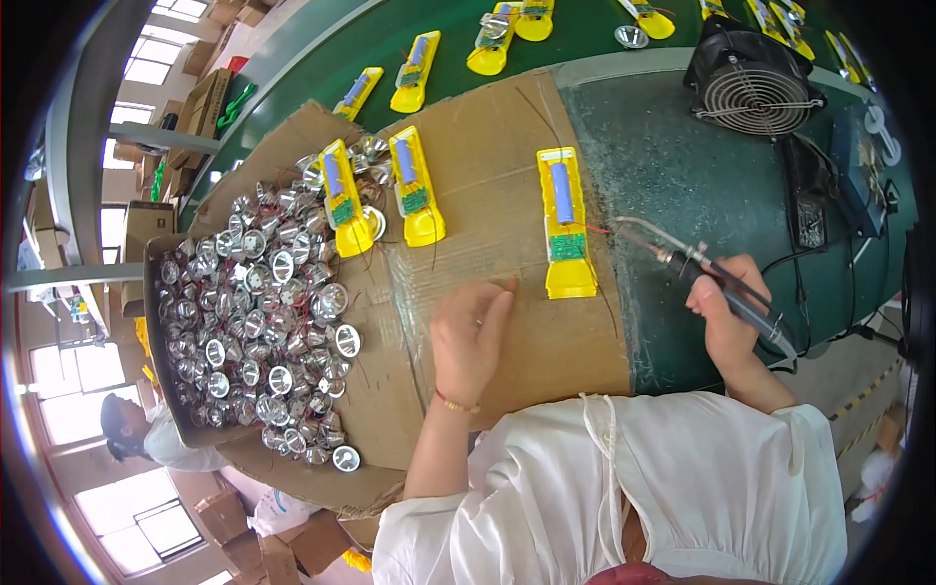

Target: Soldering wires to circuit boards and assembling components for yellow flashlights on a production line.

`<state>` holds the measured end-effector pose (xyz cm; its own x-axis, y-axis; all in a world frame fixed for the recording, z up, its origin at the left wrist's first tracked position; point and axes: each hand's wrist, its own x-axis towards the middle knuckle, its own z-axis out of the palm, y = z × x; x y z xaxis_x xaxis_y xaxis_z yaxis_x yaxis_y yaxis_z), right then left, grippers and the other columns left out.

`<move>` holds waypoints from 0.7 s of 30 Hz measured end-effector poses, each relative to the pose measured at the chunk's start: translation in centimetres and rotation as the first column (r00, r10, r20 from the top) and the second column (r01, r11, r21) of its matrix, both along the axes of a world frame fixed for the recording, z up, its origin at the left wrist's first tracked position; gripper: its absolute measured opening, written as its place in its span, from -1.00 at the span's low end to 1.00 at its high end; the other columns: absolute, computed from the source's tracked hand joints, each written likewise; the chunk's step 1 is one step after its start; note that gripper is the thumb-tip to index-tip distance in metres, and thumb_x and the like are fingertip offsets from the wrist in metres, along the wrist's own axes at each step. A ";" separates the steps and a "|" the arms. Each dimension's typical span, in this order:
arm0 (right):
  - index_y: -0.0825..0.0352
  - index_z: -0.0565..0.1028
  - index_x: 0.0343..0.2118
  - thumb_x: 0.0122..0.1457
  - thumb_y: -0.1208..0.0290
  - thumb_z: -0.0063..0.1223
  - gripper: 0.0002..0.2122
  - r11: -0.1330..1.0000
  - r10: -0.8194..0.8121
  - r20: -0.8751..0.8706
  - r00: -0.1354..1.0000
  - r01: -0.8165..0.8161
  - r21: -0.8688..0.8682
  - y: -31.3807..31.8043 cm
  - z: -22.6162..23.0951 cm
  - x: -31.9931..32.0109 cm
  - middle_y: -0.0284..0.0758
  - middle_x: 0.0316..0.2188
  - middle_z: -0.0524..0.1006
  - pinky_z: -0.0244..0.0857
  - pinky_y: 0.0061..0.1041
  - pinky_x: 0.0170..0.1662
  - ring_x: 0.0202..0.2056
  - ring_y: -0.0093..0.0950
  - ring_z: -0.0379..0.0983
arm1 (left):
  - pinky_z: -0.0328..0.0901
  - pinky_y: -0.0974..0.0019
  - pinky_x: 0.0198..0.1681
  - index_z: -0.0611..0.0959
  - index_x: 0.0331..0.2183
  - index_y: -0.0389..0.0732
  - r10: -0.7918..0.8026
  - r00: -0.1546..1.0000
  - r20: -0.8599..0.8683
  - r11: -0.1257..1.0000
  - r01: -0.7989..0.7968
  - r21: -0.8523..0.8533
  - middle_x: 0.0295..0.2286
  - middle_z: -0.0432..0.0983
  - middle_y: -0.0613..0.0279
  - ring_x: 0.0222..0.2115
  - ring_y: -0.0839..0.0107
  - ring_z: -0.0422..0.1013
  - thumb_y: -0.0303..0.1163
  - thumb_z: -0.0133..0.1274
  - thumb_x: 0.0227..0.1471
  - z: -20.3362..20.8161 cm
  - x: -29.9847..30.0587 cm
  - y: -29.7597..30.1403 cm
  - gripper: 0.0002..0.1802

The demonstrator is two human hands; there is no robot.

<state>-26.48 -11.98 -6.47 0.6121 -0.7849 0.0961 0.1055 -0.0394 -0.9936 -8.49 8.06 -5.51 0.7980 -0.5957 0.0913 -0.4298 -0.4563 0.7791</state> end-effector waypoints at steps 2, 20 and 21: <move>0.40 0.36 -0.45 -0.06 0.56 0.08 -0.87 0.994 0.102 -0.031 0.994 -0.103 -0.041 0.6 0.6 -0.3 -0.32 -0.57 0.45 0.23 -0.67 -0.52 -0.58 -0.64 0.36 | 0.23 0.31 -0.48 0.55 -0.54 -0.28 0.057 0.980 -0.192 0.997 -0.064 -0.030 -0.64 0.44 0.20 -0.62 0.30 0.34 -0.49 0.10 -0.15 0.8 -1.4 -2.1 -0.93; 0.40 0.32 -0.48 -0.02 0.51 0.07 -0.85 0.965 0.228 -0.178 0.957 -0.247 -0.090 0.7 0.3 1.2 -0.32 -0.61 0.44 0.22 -0.64 -0.52 -0.58 -0.65 0.34 | 0.29 0.43 -0.50 0.55 -0.55 -0.35 -0.017 0.987 -0.162 0.998 0.007 -0.065 -0.51 0.39 0.15 -0.53 0.37 0.35 -0.52 0.10 -0.15 -0.6 -1.7 -4.7 -0.91; 0.39 0.32 -0.47 -0.01 0.51 0.07 -0.85 0.960 0.240 -0.170 0.956 -0.259 -0.101 0.7 0.3 1.3 -0.32 -0.61 0.44 0.22 -0.64 -0.52 -0.58 -0.65 0.34 | 0.30 0.44 -0.51 0.55 -0.55 -0.35 -0.020 0.992 -0.126 0.999 0.014 -0.048 -0.51 0.38 0.15 -0.53 0.39 0.36 -0.53 0.10 -0.15 -0.7 -1.8 -4.7 -0.91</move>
